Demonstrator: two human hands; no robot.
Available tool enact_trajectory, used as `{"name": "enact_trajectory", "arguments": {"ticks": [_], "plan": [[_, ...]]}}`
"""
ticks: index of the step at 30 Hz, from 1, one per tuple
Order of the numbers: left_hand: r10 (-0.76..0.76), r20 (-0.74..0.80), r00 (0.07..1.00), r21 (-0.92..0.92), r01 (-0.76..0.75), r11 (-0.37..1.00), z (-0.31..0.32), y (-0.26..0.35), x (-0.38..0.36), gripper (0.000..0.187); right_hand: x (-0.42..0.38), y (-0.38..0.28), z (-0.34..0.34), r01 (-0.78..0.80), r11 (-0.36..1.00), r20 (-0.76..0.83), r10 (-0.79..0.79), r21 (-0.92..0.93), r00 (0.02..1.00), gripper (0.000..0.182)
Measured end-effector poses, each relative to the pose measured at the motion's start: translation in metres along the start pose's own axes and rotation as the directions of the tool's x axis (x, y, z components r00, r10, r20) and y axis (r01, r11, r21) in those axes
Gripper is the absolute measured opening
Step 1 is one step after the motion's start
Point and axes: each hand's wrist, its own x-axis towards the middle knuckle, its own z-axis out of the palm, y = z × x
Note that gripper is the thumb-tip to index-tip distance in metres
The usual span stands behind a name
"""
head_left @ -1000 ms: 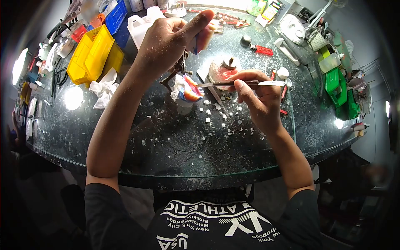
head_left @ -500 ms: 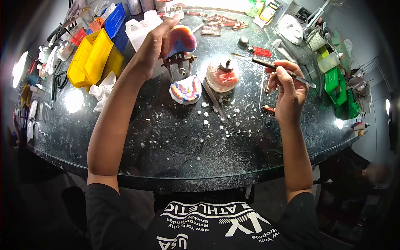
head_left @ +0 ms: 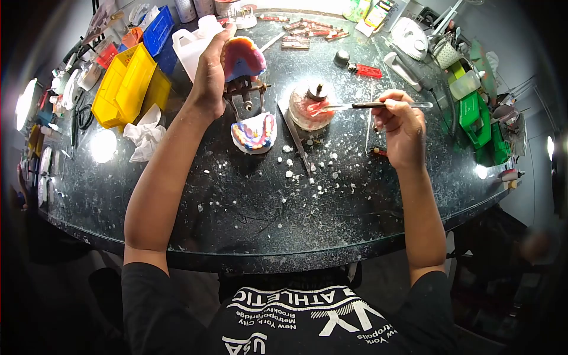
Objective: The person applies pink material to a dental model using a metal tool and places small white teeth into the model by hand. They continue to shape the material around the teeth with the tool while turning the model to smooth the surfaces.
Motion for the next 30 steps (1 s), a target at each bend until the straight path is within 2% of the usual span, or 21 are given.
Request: {"name": "enact_trajectory", "arguments": {"ticks": [4, 7, 11, 15, 22, 25, 27, 28, 30], "plan": [[0.009, -0.013, 1.0, -0.053, -0.01, 0.999, -0.002, -0.002, 0.002, 0.048, 0.001, 0.008, 0.0, -0.064, 0.997, 0.02, 0.063, 0.037, 0.998, 0.018], [0.028, 0.085, 0.996, -0.144, -0.015, 0.989, -0.014, -0.006, 0.006, 0.048, 0.002, 0.012, 0.0, -0.059, 0.998, 0.042, 0.058, 0.029, 0.997, 0.018], [0.006, 0.104, 0.995, -0.349, 0.03, 0.937, -0.02, -0.009, 0.009, 0.044, 0.002, 0.013, -0.002, -0.06, 0.997, 0.056, 0.057, 0.058, 0.997, 0.018], [0.04, 0.181, 0.983, -0.442, 0.045, 0.896, -0.025, -0.015, 0.011, 0.042, 0.003, 0.014, -0.003, -0.062, 0.996, 0.057, 0.058, 0.069, 0.997, 0.018], [0.044, 0.269, 0.962, -0.447, 0.085, 0.89, -0.025, -0.016, 0.008, 0.048, 0.004, 0.016, -0.002, -0.044, 0.997, 0.042, 0.041, 0.066, 0.998, 0.018], [0.064, 0.272, 0.96, -0.471, 0.074, 0.879, -0.025, -0.017, 0.007, 0.05, 0.003, 0.012, -0.002, -0.02, 0.997, 0.056, 0.016, 0.079, 0.998, 0.017], [0.063, 0.265, 0.962, -0.474, 0.073, 0.878, -0.028, -0.022, 0.01, 0.054, 0.002, 0.005, 0.004, 0.06, 0.992, 0.03, -0.064, 0.112, 0.998, 0.016], [0.056, 0.314, 0.948, -0.488, 0.111, 0.866, -0.03, -0.025, 0.011, 0.057, 0.002, 0.0, 0.008, 0.101, 0.987, 0.015, -0.104, 0.126, 0.995, 0.015], [0.044, 0.412, 0.91, -0.507, 0.189, 0.841, -0.033, -0.03, 0.012, 0.063, -0.001, -0.009, 0.018, 0.228, 0.974, 0.0, -0.228, 0.002, 0.974, 0.014]]}}
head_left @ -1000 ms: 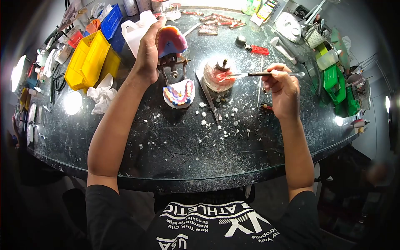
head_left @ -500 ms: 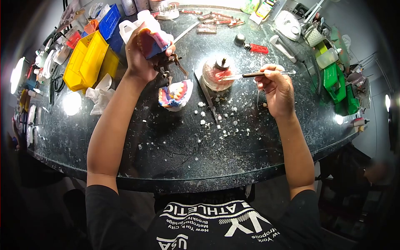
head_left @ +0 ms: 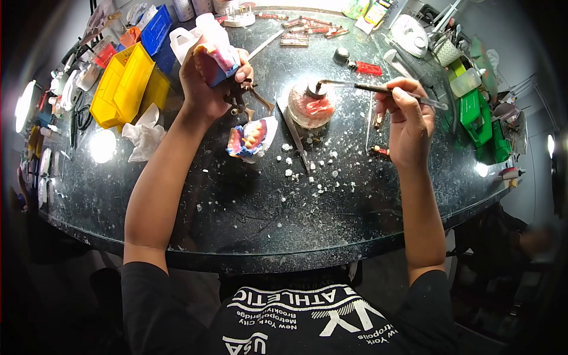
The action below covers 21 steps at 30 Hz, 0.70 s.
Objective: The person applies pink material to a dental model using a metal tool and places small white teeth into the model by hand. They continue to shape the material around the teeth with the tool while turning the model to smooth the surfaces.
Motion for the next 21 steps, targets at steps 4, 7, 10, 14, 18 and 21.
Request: {"name": "enact_trajectory", "arguments": {"ticks": [4, 7, 10, 14, 18, 21], "plan": [[0.003, 0.015, 1.0, 0.008, -0.003, 1.0, 0.001, -0.001, 0.0, 0.069, -0.003, -0.008, 0.01, 0.148, 0.969, 0.014, -0.148, -0.197, 0.989, 0.011], [-0.002, 0.001, 1.0, 0.005, 0.002, 1.0, 0.002, -0.002, 0.0, 0.07, -0.004, -0.01, 0.011, 0.162, 0.957, 0.016, -0.163, -0.24, 0.986, 0.011], [-0.03, 0.01, 1.0, 0.032, 0.029, 0.999, 0.003, -0.002, -0.001, 0.066, -0.005, -0.01, 0.012, 0.184, 0.955, 0.042, -0.179, -0.235, 0.983, 0.011], [-0.036, -0.043, 0.998, 0.056, 0.038, 0.998, 0.008, -0.002, -0.002, 0.059, -0.021, -0.017, 0.025, 0.171, 0.97, 0.176, -0.14, -0.174, 0.974, 0.013], [-0.04, -0.053, 0.998, 0.021, 0.041, 0.999, 0.006, -0.004, -0.002, 0.06, -0.036, -0.01, 0.043, 0.206, 0.973, 0.355, -0.158, -0.103, 0.922, 0.015], [-0.042, -0.033, 0.999, 0.028, 0.043, 0.999, 0.004, -0.004, -0.001, 0.06, -0.039, -0.006, 0.048, 0.27, 0.946, 0.418, -0.175, -0.181, 0.891, 0.015]]}}
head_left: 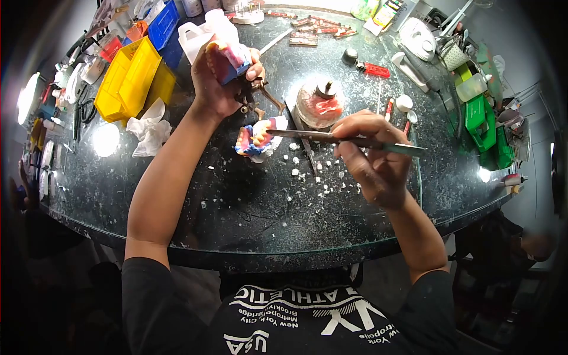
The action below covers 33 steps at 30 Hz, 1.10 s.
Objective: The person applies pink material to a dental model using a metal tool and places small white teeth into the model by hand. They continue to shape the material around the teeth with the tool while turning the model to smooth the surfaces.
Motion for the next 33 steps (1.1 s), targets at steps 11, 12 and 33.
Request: {"name": "enact_trajectory", "arguments": {"ticks": [11, 12, 33], "plan": [[0.021, -0.036, 0.999, -0.019, -0.022, 1.0, 0.0022, -0.0012, 0.0006, 0.064, 0.0037, 0.0055, 0.0067, 0.208, 0.967, 0.067, -0.201, -0.144, 0.977, 0.018], [0.023, -0.025, 0.999, -0.013, -0.023, 1.0, 0.0013, -0.0012, 0.0004, 0.064, 0.0032, 0.0054, 0.007, 0.205, 0.968, 0.062, -0.198, -0.142, 0.978, 0.018], [0.05, 0.002, 0.999, 0.052, -0.05, 0.997, -0.0043, -0.0013, -0.0002, 0.061, -0.0019, 0.0028, 0.0068, 0.135, 0.981, 0.023, -0.133, -0.139, 0.991, 0.016]]}}
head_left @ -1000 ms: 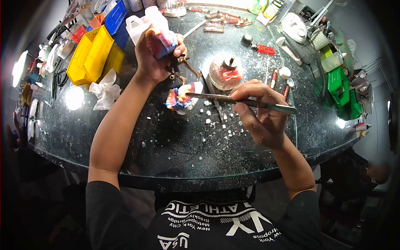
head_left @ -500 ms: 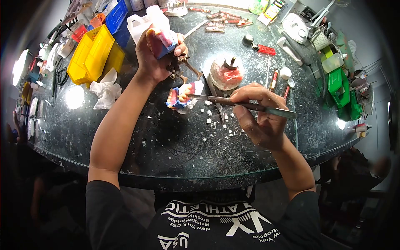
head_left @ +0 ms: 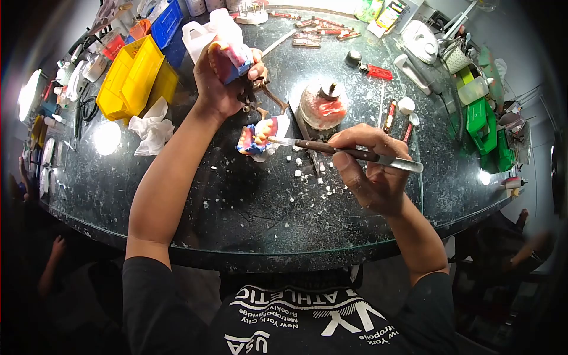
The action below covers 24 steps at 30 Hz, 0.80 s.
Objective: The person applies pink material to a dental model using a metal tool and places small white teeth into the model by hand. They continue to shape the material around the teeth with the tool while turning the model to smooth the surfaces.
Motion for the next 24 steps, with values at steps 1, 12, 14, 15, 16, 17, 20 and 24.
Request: {"name": "enact_trajectory", "arguments": {"ticks": [1, 12, 14, 15, 16, 17, 20, 24], "plan": [[0.0, -0.003, 1.0, 0.0, 0.0, 1.0, 0.0005, 0.0, 0.0002, 0.061, 0.0, -0.0009, 0.0, -0.004, 1.0, 0.002, 0.004, 0.001, 1.0, 0.016], [-0.005, 0.019, 1.0, -0.029, 0.005, 1.0, 0.0007, 0.0, 0.0005, 0.061, 0.003, -0.0039, 0.0022, 0.052, 0.999, 0.042, -0.051, -0.015, 0.998, 0.018], [-0.015, 0.023, 1.0, -0.038, 0.016, 0.999, 0.0003, 0.0003, 0.0006, 0.062, 0.0034, -0.0038, 0.004, 0.066, 0.998, 0.041, -0.066, -0.01, 0.997, 0.019], [-0.022, 0.024, 0.999, -0.044, 0.023, 0.999, -0.0002, 0.0003, 0.0007, 0.062, 0.0035, -0.0037, 0.0046, 0.073, 0.997, 0.04, -0.072, -0.007, 0.997, 0.019], [-0.029, 0.026, 0.999, -0.051, 0.03, 0.998, -0.0008, 0.0002, 0.0008, 0.062, 0.0037, -0.0038, 0.0045, 0.087, 0.996, 0.043, -0.086, -0.021, 0.995, 0.019], [-0.025, 0.015, 1.0, -0.047, 0.026, 0.999, -0.0014, -0.0001, 0.0008, 0.063, 0.0042, -0.0041, 0.0043, 0.102, 0.994, 0.047, -0.1, -0.034, 0.994, 0.019], [-0.018, -0.006, 1.0, -0.044, 0.018, 0.999, -0.0022, -0.0007, 0.0009, 0.063, 0.0026, -0.0026, 0.0048, 0.131, 0.989, 0.058, -0.128, -0.065, 0.99, 0.02], [-0.023, 0.019, 1.0, -0.054, 0.024, 0.998, -0.0026, -0.0004, 0.0011, 0.062, 0.0012, -0.0037, 0.0041, 0.137, 0.986, 0.067, -0.131, -0.097, 0.989, 0.02]]}}
